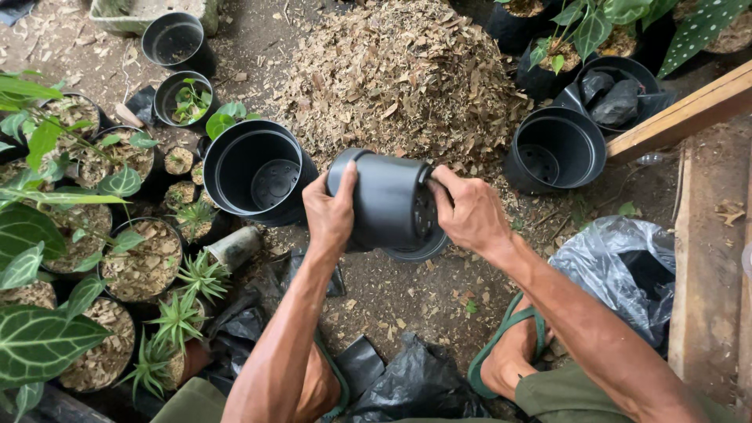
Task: The person uses a small metal tool to puncture multiple drainage holes into the bottom of black plastic plant pots. They rotate each pot to create evenly spaced holes, then set the finished pot aside and pick up another to repeat the process.
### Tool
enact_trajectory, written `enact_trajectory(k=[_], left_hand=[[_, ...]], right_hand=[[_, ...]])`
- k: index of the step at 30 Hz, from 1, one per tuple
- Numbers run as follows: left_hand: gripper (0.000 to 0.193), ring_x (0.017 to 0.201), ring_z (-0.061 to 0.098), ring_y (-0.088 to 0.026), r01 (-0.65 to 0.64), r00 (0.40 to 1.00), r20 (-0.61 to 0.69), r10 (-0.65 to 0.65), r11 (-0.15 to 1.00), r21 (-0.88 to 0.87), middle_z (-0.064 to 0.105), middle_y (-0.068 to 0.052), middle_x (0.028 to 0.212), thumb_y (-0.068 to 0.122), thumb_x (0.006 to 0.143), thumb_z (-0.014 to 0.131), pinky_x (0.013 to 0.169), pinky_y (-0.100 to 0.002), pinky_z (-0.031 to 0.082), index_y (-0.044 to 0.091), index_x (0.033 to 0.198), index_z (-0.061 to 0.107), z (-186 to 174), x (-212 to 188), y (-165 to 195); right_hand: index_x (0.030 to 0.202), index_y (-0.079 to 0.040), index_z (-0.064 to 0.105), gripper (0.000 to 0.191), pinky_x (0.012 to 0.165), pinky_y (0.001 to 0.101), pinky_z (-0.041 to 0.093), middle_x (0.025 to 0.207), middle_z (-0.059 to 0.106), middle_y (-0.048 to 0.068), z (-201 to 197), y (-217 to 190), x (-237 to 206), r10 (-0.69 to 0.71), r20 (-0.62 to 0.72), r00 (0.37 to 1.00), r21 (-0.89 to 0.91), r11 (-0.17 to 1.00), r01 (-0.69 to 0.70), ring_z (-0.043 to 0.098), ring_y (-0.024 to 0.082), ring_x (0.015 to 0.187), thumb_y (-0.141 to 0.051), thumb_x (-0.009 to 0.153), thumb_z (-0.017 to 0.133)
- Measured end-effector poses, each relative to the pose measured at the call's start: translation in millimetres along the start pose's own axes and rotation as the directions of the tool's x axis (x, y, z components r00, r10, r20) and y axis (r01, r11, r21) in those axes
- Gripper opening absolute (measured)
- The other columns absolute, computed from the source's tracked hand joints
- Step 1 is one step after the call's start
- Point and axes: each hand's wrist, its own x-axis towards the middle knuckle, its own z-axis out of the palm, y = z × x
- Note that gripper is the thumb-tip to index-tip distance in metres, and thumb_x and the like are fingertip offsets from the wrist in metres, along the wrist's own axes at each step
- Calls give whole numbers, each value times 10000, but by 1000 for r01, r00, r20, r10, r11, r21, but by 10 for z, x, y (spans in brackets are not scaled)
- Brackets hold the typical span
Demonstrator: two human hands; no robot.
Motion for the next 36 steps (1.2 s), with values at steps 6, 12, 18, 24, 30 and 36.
enact_trajectory(k=[6, 12, 18, 24, 30, 36], left_hand=[[291, 741, 641, -68, -167, 982, -89, 168, 986, 21, 741, -44, 846, 210, 1023, 671, 658, -259, 534, -67, 1076, 743, 59, -127, 7], [262, 840, 647, -86, -282, 958, -44, 283, 959, 31, 736, -56, 923, 171, 1049, 652, 759, -265, 546, -67, 1154, 685, 15, -221, 12], [382, 987, 669, -130, -137, 955, 240, 172, 978, -157, 717, -90, 1094, 161, 965, 719, 882, -292, 554, -69, 1260, 640, -48, -116, -86], [457, 875, 721, -163, 381, 917, 187, -351, 911, -157, 753, -100, 1033, 397, 962, 607, 754, -320, 606, 24, 1212, 692, 21, 82, -276], [425, 836, 724, -201, 405, 897, 323, -302, 855, -324, 748, -141, 990, 277, 897, 759, 770, -361, 624, -63, 1139, 682, -75, 138, -363], [436, 763, 710, -157, 343, 932, 177, -315, 926, -158, 753, -99, 938, 346, 914, 736, 703, -338, 605, -33, 1129, 711, -65, 166, -280]], right_hand=[[1052, -80, 652, 214, 404, 229, 300, 625, 446, -66, 36, 55, 36, 158, 366, 917, 710, 589, -385, 399, 51, 485, -223, 1087, 497], [962, -92, 541, 249, 362, 203, 203, 605, 328, -95, -120, 135, 68, -3, 710, 704, 699, 120, -705, 306, 23, 456, -289, 1102, 481], [1167, -110, 681, 331, 449, 238, 291, 626, 387, -81, -274, 183, 180, 181, 466, 866, 671, 566, -479, 344, 46, 495, -330, 1057, 460], [1094, -46, 680, 236, 693, 339, 532, 828, 733, 76, -332, 114, 109, -156, 128, 979, 366, 925, 100, 669, 158, 734, -216, 1018, 535], [1082, -68, 671, 186, 664, 439, 531, 816, 706, 207, -324, 43, 90, -123, 102, 987, 69, 991, 116, 716, 353, 771, -210, 990, 596], [1003, -58, 619, 114, 620, 463, 529, 762, 681, 176, -286, -107, 32, -359, 48, 932, -11, 933, 360, 690, 373, 698, -167, 973, 614]])
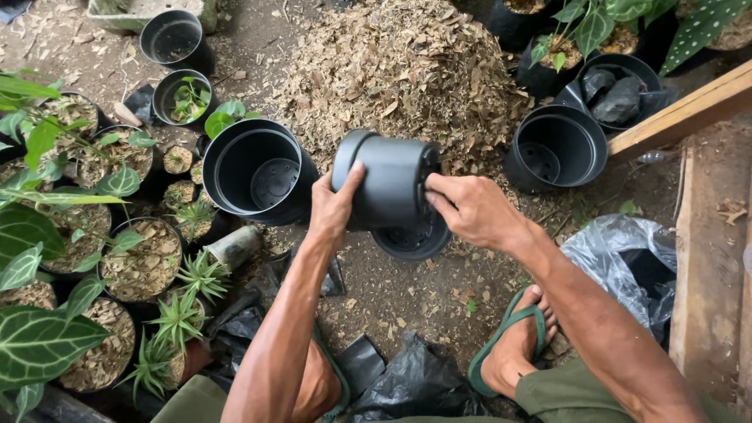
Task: The person uses a small metal tool to puncture multiple drainage holes into the bottom of black plastic plant pots. They rotate each pot to create evenly spaced holes, then set the finished pot aside and pick up another to repeat the process.
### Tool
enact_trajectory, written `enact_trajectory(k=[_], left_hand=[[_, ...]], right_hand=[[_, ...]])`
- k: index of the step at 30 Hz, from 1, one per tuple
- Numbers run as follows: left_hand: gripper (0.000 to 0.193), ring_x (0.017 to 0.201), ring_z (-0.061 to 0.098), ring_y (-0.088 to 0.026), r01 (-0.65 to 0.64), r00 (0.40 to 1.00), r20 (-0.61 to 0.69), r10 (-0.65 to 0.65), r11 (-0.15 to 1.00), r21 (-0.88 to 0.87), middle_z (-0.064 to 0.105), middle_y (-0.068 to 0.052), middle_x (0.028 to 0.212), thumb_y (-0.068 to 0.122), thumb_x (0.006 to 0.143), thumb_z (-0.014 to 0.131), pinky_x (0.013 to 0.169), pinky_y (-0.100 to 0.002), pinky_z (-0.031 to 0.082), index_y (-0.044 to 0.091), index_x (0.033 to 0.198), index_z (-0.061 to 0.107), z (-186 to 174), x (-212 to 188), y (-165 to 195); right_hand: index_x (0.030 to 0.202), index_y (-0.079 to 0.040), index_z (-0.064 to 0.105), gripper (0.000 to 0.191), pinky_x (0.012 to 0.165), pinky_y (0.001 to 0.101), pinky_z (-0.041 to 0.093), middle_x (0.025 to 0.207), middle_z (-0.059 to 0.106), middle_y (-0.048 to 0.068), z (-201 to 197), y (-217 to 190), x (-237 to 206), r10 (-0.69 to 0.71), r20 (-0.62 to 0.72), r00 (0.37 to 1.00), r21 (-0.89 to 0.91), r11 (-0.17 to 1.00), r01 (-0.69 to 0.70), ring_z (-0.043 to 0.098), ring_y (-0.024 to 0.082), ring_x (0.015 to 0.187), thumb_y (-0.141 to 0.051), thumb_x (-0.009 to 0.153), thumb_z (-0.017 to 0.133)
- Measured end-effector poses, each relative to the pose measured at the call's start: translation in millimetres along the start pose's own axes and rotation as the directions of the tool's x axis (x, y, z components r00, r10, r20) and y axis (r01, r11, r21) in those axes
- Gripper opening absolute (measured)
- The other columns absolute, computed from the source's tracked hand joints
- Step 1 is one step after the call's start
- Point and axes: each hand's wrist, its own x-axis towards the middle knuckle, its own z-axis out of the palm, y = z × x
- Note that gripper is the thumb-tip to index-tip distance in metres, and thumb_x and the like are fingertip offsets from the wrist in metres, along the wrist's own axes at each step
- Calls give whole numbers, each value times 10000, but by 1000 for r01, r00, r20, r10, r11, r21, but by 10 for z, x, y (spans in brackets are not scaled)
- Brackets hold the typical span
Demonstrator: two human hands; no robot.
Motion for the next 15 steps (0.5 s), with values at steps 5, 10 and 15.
enact_trajectory(k=[5, 10, 15], left_hand=[[432, 770, 704, -149, -100, 995, -19, 99, 995, -24, 757, -94, 925, 360, 931, 723, 706, -316, 595, -34, 1109, 719, 20, -40, 41], [397, 814, 715, -121, -344, 928, -115, 355, 933, 103, 764, -75, 934, 338, 971, 700, 733, -279, 582, -43, 1085, 711, 121, -192, 44], [336, 795, 660, -87, -432, 873, -175, 456, 888, 158, 743, -57, 896, 278, 1004, 703, 710, -265, 539, -57, 1038, 700, 198, -341, 163]], right_hand=[[995, -54, 630, 105, 546, 397, 531, 765, 707, 130, 18, -31, -27, 54, -45, 998, -157, 986, -60, 687, 285, 631, -154, 986, 603], [1059, -74, 657, 178, 436, 321, 455, 663, 631, 31, 256, 78, -64, 320, 82, 944, 361, 873, -328, 592, 144, 496, -183, 1020, 521], [992, -54, 548, 212, 393, 233, 239, 648, 388, -93, 427, 178, -98, 385, 426, 818, 842, 161, -515, 303, 56, 476, -221, 1098, 472]])
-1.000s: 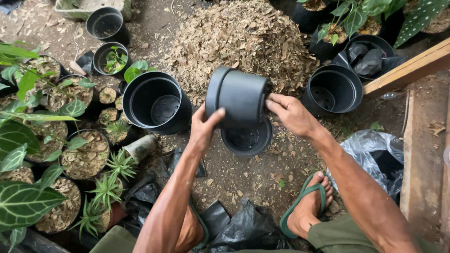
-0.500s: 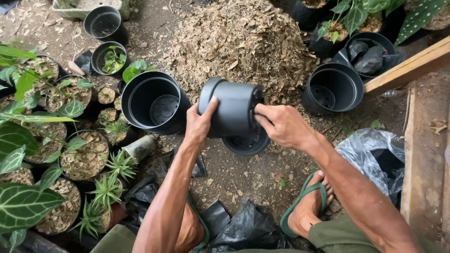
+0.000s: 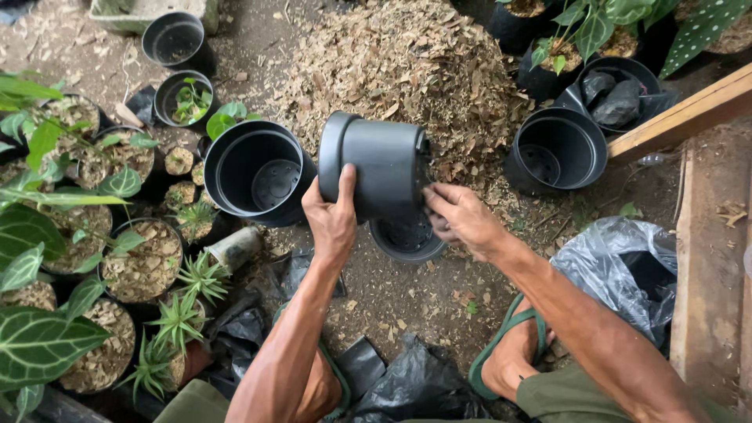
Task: The person uses a small metal tool to puncture multiple drainage holes into the bottom of black plastic plant pots. They rotate each pot to create evenly spaced holes, then set the finished pot aside and pick up another to repeat the process.
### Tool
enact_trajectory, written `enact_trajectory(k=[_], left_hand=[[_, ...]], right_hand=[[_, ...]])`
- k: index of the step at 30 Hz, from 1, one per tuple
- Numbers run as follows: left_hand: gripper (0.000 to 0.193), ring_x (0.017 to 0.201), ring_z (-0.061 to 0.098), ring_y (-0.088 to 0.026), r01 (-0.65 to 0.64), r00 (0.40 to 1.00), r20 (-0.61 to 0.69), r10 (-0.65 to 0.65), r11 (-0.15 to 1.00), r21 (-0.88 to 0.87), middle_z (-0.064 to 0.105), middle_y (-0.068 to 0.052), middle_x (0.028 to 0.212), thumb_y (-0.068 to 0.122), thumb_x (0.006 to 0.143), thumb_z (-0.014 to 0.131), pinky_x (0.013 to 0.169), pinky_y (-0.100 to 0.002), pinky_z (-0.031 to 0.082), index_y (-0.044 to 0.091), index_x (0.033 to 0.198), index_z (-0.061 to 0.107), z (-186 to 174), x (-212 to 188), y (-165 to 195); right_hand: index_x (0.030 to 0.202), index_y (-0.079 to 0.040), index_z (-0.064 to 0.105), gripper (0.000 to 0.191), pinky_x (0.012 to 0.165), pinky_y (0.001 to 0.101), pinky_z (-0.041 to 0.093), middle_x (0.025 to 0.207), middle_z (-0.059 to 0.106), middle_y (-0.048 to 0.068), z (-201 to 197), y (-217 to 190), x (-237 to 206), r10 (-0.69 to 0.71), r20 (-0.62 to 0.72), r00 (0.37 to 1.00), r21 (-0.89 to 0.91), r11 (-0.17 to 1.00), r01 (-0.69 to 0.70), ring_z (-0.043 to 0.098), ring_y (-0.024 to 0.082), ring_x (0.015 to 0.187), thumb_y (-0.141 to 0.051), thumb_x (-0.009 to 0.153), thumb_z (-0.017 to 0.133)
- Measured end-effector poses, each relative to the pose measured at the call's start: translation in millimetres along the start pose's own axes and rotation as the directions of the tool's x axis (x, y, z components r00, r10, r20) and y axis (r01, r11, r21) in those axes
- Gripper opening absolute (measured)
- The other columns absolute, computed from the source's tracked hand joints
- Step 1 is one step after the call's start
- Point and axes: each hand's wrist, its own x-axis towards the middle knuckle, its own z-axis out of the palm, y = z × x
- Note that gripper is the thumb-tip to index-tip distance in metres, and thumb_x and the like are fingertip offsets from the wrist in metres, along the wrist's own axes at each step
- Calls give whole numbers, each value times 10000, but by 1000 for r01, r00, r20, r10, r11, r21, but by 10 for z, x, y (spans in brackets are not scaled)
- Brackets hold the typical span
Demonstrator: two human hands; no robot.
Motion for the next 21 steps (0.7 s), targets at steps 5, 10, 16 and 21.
enact_trajectory(k=[5, 10, 16, 21], left_hand=[[287, 684, 617, -88, -165, 986, 61, 157, 973, 160, 714, -63, 777, 223, 1003, 715, 636, -264, 490, -62, 970, 697, -7, -76, 155], [298, 801, 636, -111, -271, 957, 139, 253, 954, 128, 730, -70, 865, 227, 1022, 702, 727, -284, 534, -68, 1063, 693, -17, -52, 104], [446, 858, 658, -154, 244, 970, 30, -243, 959, -143, 737, -118, 1001, 365, 998, 690, 763, -323, 554, -54, 1149, 713, -30, 168, -191], [565, 959, 703, -218, 497, 868, 178, -464, 818, -289, 718, -161, 1141, 398, 941, 686, 860, -384, 589, -59, 1270, 629, -21, 227, -313]], right_hand=[[938, -87, 513, 290, 336, 232, 155, 582, 318, -81, -153, -139, -6, 271, 146, 952, 209, 932, -297, 268, 38, 414, -307, 1097, 410], [898, -69, 595, 316, 381, 225, 231, 588, 381, -89, -261, -339, -26, 189, -17, 982, -184, 965, -189, 328, 35, 455, -327, 1061, 512], [1013, -27, 682, 190, 543, 228, 349, 741, 527, -78, -178, -432, -154, -414, -12, 910, -624, 714, 317, 433, 22, 637, -105, 875, 785], [1136, -13, 662, 282, 864, 222, 559, 1018, 709, -32, -48, -388, -114, -485, 86, 870, -380, 791, 479, 659, 34, 960, 9, 873, 763]])
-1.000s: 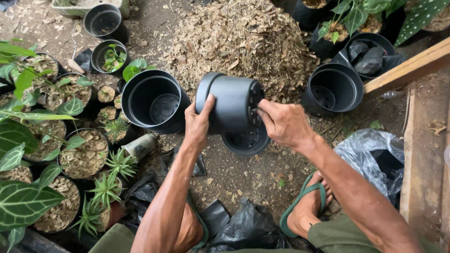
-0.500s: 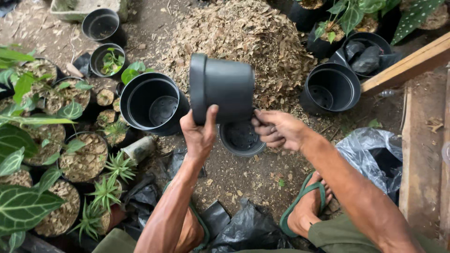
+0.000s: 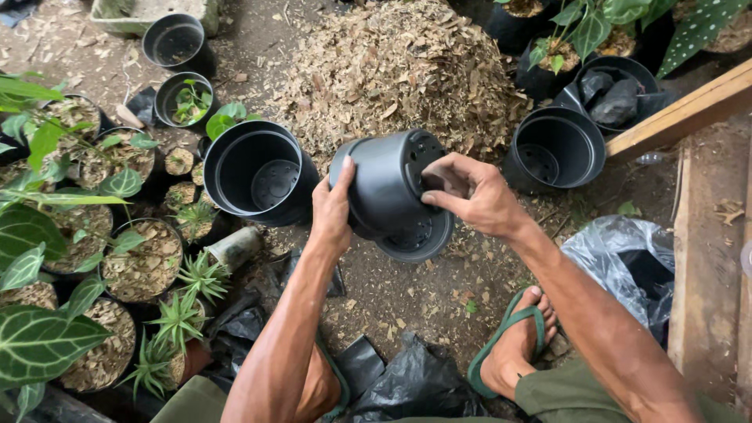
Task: The person uses a small metal tool to puncture multiple drainage holes into the bottom of black plastic plant pots. They rotate each pot to create evenly spaced holes, then set the finished pot aside and pick up another to repeat the process.
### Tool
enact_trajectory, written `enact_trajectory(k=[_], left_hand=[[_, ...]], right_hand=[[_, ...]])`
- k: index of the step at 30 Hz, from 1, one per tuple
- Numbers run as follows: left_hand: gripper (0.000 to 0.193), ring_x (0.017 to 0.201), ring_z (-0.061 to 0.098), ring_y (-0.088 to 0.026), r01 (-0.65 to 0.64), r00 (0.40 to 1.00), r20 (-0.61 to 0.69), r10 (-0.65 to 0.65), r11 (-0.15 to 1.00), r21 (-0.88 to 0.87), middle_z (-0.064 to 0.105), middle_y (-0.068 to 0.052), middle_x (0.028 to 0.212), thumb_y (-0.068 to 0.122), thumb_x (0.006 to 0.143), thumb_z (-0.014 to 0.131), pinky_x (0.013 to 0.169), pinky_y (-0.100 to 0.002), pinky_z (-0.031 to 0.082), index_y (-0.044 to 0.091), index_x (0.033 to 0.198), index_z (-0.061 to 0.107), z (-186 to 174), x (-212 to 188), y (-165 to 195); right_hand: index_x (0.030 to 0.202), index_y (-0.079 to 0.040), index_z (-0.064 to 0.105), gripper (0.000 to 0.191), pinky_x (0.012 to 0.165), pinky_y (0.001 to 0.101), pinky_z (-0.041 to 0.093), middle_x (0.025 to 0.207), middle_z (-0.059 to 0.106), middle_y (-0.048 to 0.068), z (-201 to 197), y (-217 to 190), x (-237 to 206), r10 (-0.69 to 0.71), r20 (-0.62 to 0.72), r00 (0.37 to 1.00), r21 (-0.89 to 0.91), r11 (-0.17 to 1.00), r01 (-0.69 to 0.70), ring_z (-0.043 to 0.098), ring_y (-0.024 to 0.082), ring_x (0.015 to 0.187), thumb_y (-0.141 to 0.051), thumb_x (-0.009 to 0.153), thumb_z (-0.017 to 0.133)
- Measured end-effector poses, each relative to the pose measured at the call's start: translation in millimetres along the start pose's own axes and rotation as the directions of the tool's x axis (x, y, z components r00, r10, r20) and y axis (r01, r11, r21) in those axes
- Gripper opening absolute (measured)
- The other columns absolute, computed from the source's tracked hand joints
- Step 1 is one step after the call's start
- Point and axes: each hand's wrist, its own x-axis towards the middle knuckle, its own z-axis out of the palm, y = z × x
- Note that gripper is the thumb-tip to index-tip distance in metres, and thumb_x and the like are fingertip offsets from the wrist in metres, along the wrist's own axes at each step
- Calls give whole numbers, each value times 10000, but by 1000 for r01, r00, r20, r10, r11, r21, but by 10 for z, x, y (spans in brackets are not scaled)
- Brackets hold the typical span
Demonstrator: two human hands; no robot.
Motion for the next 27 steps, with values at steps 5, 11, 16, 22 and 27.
enact_trajectory(k=[5, 11, 16, 22, 27], left_hand=[[601, 1024, 719, -251, 125, 991, 59, -123, 992, -18, 715, -174, 1189, 426, 942, 654, 918, -414, 595, -50, 1306, 602, 7, -9, 37], [596, 1009, 715, -248, 247, 966, 93, -243, 969, -30, 705, -157, 1190, 428, 913, 666, 910, -441, 592, 16, 1339, 602, -48, -12, 18], [582, 971, 742, -272, 334, 940, 70, -335, 942, 22, 738, -167, 1152, 429, 909, 681, 883, -461, 614, 4, 1304, 634, -112, 32, -25], [539, 924, 732, -248, 317, 947, 48, -318, 948, 26, 744, -142, 1096, 401, 905, 695, 835, -434, 615, -5, 1259, 670, -137, 41, -73], [514, 833, 691, -225, 79, 996, -42, -74, 987, 140, 730, -160, 1045, 349, 928, 734, 744, -398, 597, -70, 1220, 682, -137, 85, -20]], right_hand=[[1124, -31, 723, 228, 797, 222, 597, 988, 784, 47, 37, 30, -33, -45, -9, 999, -196, 980, 42, 721, 68, 914, -13, 901, 767], [1114, -69, 739, 214, 690, 234, 602, 917, 793, 67, 58, -15, -16, -158, 43, 986, -353, 921, 163, 761, 96, 816, -4, 910, 750], [1083, -70, 722, 254, 638, 297, 578, 829, 745, 94, 72, -123, -23, -335, 135, 932, -626, 700, 343, 742, 189, 719, -20, 835, 754], [972, -53, 648, 204, 605, 359, 543, 750, 701, 83, 203, -94, -34, -449, 132, 884, -757, 530, 382, 705, 243, 668, -64, 807, 767], [964, -46, 614, 147, 525, 334, 545, 664, 670, 74, 368, 109, -71, -412, -20, 911, -768, 589, 250, 685, 197, 565, -66, 873, 729]])
